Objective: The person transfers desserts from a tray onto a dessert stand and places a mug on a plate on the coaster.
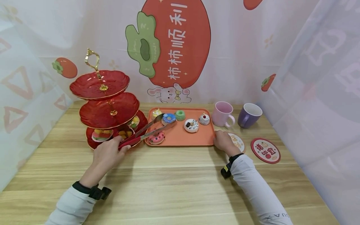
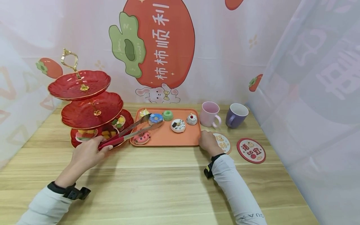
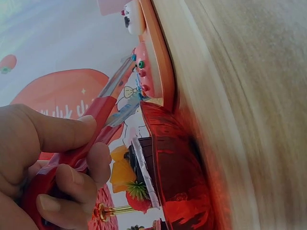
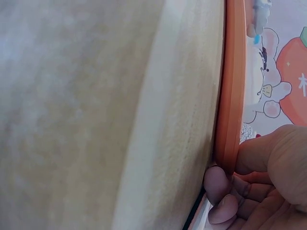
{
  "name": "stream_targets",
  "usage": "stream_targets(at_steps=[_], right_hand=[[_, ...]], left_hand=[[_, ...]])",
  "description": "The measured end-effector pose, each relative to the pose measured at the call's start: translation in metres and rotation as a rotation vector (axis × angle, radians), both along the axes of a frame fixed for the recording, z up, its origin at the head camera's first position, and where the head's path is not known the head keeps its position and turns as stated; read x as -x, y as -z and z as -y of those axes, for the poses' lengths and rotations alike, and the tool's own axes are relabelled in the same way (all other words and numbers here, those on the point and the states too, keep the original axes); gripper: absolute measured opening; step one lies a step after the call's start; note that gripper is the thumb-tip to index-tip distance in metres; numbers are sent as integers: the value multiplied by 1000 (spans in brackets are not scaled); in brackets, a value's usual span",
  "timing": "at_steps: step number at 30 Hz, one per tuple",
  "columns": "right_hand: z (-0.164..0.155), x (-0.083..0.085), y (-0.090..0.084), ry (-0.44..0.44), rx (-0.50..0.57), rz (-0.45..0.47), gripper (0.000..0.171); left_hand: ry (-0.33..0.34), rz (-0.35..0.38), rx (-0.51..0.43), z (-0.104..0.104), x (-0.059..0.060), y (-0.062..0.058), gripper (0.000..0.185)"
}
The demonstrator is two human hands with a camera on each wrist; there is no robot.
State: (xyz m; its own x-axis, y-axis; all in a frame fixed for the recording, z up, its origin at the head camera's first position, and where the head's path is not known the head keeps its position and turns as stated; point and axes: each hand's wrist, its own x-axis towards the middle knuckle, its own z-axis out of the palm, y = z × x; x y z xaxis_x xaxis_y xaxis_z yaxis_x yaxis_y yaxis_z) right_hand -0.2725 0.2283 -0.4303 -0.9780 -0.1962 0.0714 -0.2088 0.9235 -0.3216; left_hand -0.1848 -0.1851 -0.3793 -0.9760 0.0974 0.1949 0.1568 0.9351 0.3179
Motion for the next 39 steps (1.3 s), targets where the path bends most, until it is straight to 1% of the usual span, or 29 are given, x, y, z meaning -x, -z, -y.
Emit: stream_targets(at_steps=[5, 10, 17, 20, 25, 27, 34, 39], right_hand=[[-1, 0, 0, 10, 1, 12, 13], [-1, 2, 1, 8, -1, 20, 13], [-1, 1, -1, 11, -7, 13, 13], [-1, 2, -1, 12, -6, 23, 12], [-1, 3, -1, 17, -1, 45, 12], [-1, 3, 0, 19, -2, 47, 12], [-2, 4, 1, 4, -5, 36, 13], [-2, 4, 1, 0, 4, 51, 13]], left_hand=[[12, -19, -19, 1, -1, 0, 26], [13, -8, -24, 2, -3, -2, 27], [22, -54, -34, 5, -10, -6, 26], [21, -66, -47, 5, -14, -10, 25], [15, -47, -76, 3, -24, -18, 23], [15, -52, -80, 2, -28, -21, 23], [25, -112, -61, 2, -37, -29, 22], [20, -100, -67, 0, -43, -35, 25]])
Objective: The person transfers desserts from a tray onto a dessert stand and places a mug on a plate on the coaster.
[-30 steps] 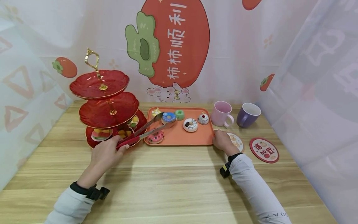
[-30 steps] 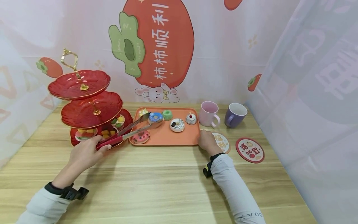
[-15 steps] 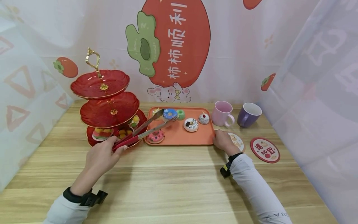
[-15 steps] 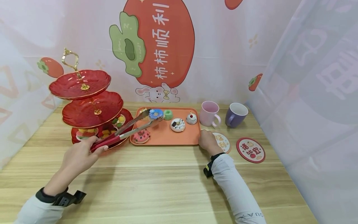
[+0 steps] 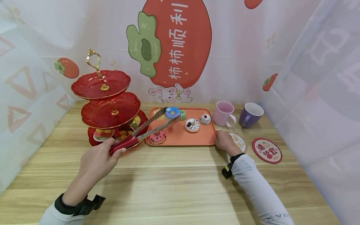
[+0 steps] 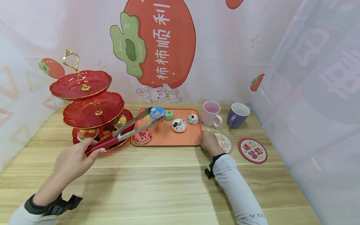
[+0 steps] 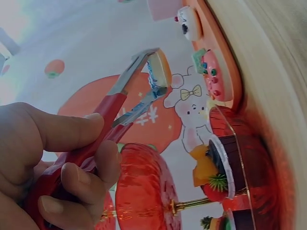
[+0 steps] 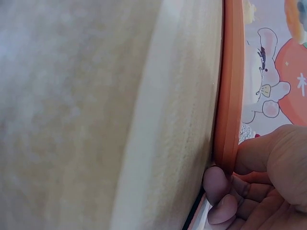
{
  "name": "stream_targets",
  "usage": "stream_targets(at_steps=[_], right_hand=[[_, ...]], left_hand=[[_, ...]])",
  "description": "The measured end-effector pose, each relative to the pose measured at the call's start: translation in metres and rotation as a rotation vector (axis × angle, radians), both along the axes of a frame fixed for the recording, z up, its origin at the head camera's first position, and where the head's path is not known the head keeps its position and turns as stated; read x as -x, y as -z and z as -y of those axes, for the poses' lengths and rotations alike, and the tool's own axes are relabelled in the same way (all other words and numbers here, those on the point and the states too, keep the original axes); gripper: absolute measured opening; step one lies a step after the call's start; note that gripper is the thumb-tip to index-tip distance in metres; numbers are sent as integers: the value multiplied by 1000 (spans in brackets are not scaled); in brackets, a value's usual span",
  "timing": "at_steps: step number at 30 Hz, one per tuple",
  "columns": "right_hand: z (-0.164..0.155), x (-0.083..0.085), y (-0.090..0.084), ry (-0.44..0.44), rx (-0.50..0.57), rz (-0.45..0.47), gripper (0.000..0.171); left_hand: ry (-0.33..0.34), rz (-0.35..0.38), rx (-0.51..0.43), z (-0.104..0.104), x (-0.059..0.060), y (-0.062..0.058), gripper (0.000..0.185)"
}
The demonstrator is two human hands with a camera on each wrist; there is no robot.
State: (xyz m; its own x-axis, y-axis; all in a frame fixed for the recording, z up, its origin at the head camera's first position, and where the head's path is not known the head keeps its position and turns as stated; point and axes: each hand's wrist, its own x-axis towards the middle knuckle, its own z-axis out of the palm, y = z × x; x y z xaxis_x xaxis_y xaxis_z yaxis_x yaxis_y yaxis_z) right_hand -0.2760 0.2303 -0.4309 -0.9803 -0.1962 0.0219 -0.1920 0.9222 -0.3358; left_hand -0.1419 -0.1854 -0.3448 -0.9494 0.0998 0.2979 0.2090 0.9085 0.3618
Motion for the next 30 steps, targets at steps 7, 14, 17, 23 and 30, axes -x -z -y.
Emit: stream_targets(at_steps=[7, 14, 17, 23, 30], right_hand=[[0, 0, 1, 7, 5, -10, 15], [0, 0, 1, 16, 8, -10, 14], [1, -1, 0, 13, 4, -12, 14], [1, -2, -1, 5, 9, -10, 12], [1, -2, -1, 8, 7, -10, 12]], left_hand=[[-13, -15, -8, 3, -6, -6, 27], [-28, -16, -4, 8, -10, -11, 28], [-34, -34, -1, 9, -12, -13, 29], [-28, -123, 6, 13, -16, -16, 28], [-21, -181, 15, 19, -20, -20, 27]])
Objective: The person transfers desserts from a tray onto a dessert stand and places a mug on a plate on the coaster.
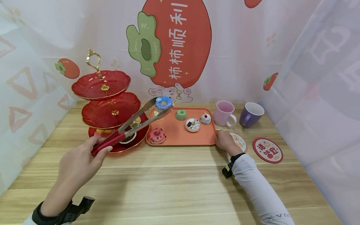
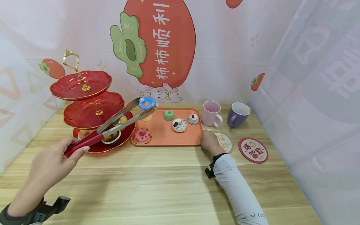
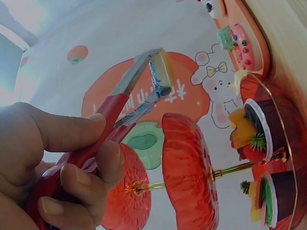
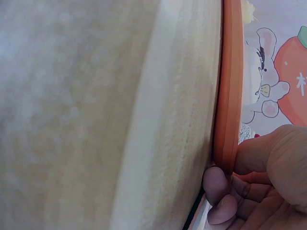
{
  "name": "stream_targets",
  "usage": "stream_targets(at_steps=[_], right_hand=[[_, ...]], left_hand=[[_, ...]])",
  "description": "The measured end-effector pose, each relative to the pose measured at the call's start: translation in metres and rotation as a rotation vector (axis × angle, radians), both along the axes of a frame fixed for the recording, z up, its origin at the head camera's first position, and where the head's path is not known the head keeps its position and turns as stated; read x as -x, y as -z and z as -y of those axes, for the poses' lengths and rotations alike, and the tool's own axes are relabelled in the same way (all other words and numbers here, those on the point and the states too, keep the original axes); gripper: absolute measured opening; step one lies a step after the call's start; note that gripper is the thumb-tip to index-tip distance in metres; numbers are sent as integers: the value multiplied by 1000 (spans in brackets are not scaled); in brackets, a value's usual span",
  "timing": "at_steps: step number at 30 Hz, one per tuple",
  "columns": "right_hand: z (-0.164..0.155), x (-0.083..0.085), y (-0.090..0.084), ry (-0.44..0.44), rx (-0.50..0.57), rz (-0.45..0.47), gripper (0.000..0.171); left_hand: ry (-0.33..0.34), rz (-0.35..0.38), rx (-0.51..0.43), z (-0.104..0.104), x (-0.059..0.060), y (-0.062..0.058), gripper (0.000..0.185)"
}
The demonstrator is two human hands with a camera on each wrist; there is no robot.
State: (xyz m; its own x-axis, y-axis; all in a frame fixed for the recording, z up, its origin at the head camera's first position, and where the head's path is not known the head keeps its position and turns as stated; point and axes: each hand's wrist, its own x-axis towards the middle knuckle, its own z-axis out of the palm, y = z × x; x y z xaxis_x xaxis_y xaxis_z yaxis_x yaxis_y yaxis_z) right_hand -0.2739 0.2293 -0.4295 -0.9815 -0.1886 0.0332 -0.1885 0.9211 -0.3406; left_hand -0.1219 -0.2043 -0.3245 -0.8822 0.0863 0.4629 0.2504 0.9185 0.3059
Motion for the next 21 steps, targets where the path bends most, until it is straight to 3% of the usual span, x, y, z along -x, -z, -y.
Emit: stream_targets(at_steps=[9, 21], right_hand=[[0, -1, -2, 1, 8, 18, 12], [0, -1, -2, -7, 13, -3, 11]], left_hand=[[-53, 2, -24, 7, -3, -7, 26], [-130, 58, -49, 27, -6, -12, 29]])
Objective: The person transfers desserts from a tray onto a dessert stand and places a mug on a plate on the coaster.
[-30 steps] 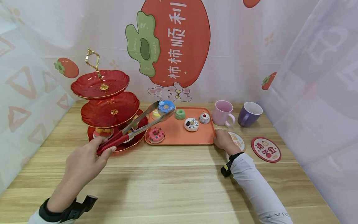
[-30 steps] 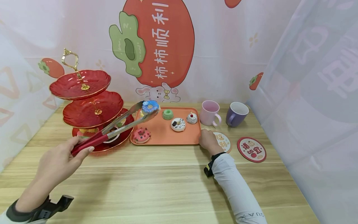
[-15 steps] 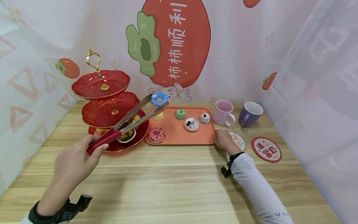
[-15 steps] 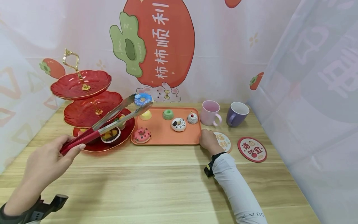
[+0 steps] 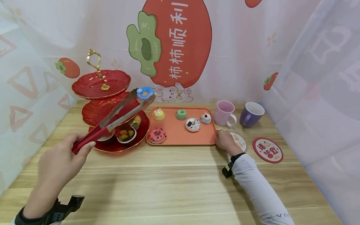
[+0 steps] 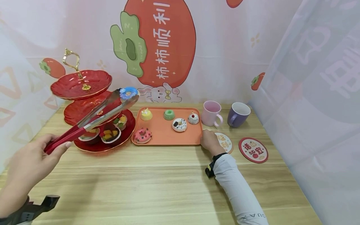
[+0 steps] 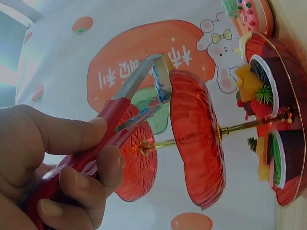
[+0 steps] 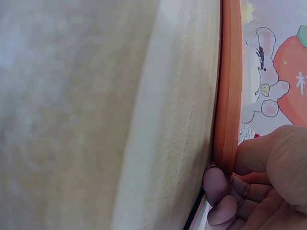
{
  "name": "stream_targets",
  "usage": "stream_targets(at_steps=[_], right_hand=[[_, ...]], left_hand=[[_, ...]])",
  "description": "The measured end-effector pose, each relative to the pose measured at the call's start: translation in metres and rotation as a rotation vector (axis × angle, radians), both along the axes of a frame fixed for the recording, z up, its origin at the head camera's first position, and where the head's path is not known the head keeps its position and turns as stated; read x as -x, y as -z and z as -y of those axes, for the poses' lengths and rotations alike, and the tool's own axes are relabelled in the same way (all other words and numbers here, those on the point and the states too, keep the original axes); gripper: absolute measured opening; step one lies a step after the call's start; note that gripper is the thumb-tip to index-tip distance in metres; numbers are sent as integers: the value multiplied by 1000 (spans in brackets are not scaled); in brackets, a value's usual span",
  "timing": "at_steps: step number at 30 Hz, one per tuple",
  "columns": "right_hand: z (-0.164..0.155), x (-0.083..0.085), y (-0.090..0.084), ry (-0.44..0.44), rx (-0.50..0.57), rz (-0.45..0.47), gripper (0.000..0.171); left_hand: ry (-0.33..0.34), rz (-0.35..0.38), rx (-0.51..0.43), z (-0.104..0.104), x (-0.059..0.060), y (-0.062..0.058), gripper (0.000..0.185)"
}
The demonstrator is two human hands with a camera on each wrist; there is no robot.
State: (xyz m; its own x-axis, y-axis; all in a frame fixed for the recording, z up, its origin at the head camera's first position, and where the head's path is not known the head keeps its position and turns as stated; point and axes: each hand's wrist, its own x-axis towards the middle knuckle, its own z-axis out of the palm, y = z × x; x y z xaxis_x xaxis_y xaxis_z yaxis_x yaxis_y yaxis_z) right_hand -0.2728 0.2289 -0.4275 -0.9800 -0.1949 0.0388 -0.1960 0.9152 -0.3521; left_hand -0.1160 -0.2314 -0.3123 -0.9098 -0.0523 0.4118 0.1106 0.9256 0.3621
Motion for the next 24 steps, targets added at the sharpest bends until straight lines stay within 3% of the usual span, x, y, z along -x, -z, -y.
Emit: stream_targets(at_steps=[8, 14, 24], right_hand=[[-1, 0, 1, -2, -1, 0, 13], [-1, 1, 2, 6, -2, 5, 14], [-1, 3, 2, 12, -11, 29, 14]], left_hand=[[-72, 38, -4, 7, -3, -1, 28], [-127, 20, 23, 8, -4, 2, 29], [-147, -15, 65, 8, -7, 4, 25]])
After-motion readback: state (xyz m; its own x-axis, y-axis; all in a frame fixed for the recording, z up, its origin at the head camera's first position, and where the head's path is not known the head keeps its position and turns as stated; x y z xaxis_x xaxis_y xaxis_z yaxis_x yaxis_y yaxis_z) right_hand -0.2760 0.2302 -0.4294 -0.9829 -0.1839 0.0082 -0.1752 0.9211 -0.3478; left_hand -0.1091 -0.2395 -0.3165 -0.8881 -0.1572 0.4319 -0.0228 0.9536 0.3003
